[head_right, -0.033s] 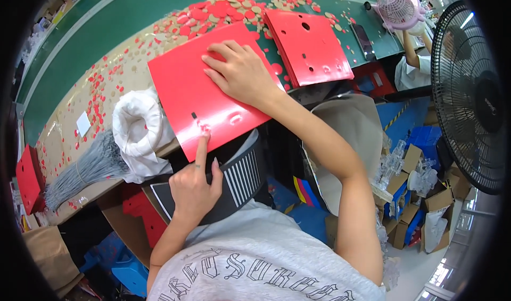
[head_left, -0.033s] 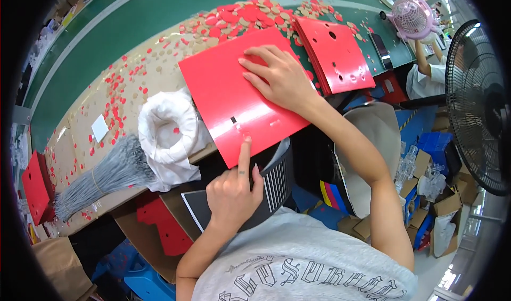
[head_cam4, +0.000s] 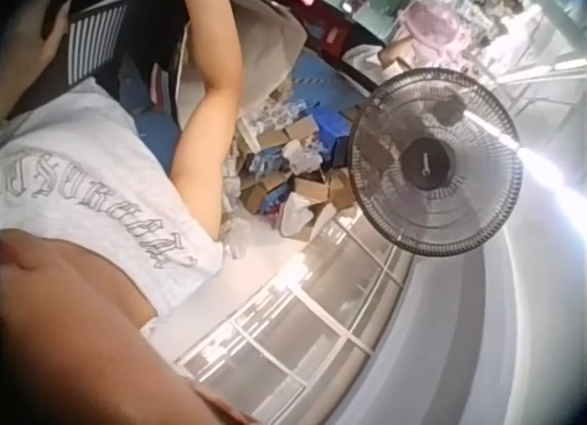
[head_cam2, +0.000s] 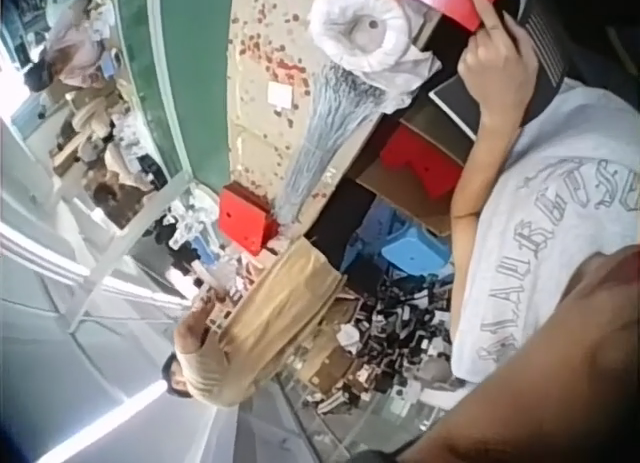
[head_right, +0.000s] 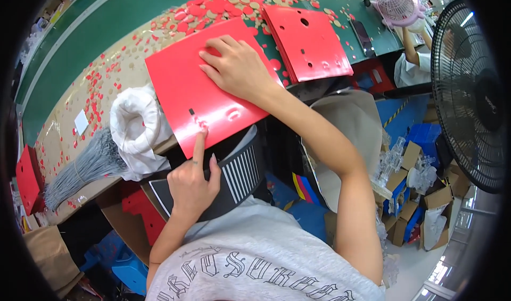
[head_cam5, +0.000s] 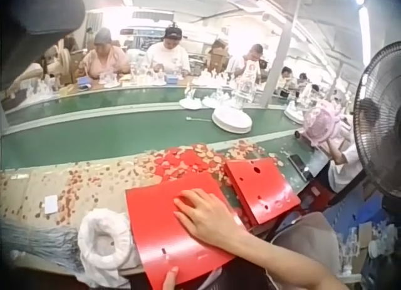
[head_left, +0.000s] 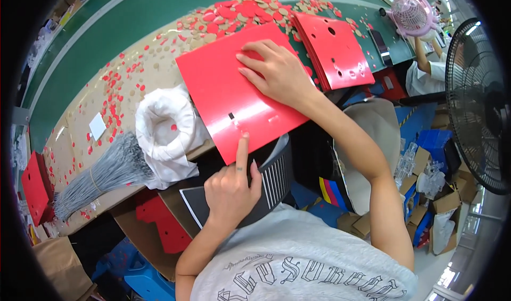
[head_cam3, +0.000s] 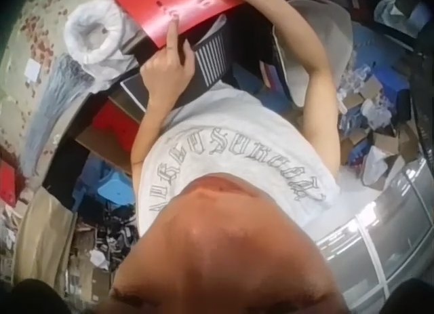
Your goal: Manually assembling red plastic covers onto black cylindrical filters by inserting plastic pins.
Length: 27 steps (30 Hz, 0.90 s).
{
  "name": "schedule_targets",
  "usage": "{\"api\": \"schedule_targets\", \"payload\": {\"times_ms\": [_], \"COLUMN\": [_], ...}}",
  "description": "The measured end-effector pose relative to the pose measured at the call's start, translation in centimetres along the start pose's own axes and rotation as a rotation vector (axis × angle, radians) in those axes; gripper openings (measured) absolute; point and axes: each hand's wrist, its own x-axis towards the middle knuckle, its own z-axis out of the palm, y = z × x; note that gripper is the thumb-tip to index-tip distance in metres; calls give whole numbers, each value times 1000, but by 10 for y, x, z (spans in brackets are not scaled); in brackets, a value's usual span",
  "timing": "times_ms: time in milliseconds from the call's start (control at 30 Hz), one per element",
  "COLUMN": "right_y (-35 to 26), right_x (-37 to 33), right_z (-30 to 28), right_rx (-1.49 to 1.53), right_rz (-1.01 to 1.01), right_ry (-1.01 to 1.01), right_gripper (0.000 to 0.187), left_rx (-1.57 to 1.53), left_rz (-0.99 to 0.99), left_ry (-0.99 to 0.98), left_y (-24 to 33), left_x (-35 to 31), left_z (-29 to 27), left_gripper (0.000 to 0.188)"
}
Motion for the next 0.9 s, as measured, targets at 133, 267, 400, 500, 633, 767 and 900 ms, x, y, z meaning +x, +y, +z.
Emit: {"api": "schedule_targets", "payload": {"times_ms": [133, 267, 400, 500, 633, 767, 900], "right_y": [12, 25, 38, 45, 46, 41, 31], "right_x": [24, 28, 49, 52, 65, 82, 93], "right_z": [2, 13, 7, 9, 6, -2, -13], "right_rx": [113, 13, 78, 79, 57, 84, -26], "right_rz": [67, 46, 41, 6, -24, 24, 15], "right_ry": [-158, -77, -183, -217, -351, -509, -502], "right_gripper": [27, 24, 30, 46, 46, 44, 44], "left_rx": [-27, -41, -68, -84, -76, -102, -124], "left_rz": [-20, -11, -8, -1, 15, 38, 34], "left_ry": [-10, 23, 65, 111, 141, 158, 158], "left_y": [-4, -2, -6, -9, -13, -16, -15], "left_x": [-2, 1, 1, 0, 1, -1, -3], "left_z": [7, 12, 14, 20, 27, 29, 28], "left_gripper": [61, 61, 62, 61, 58, 58, 58]}}
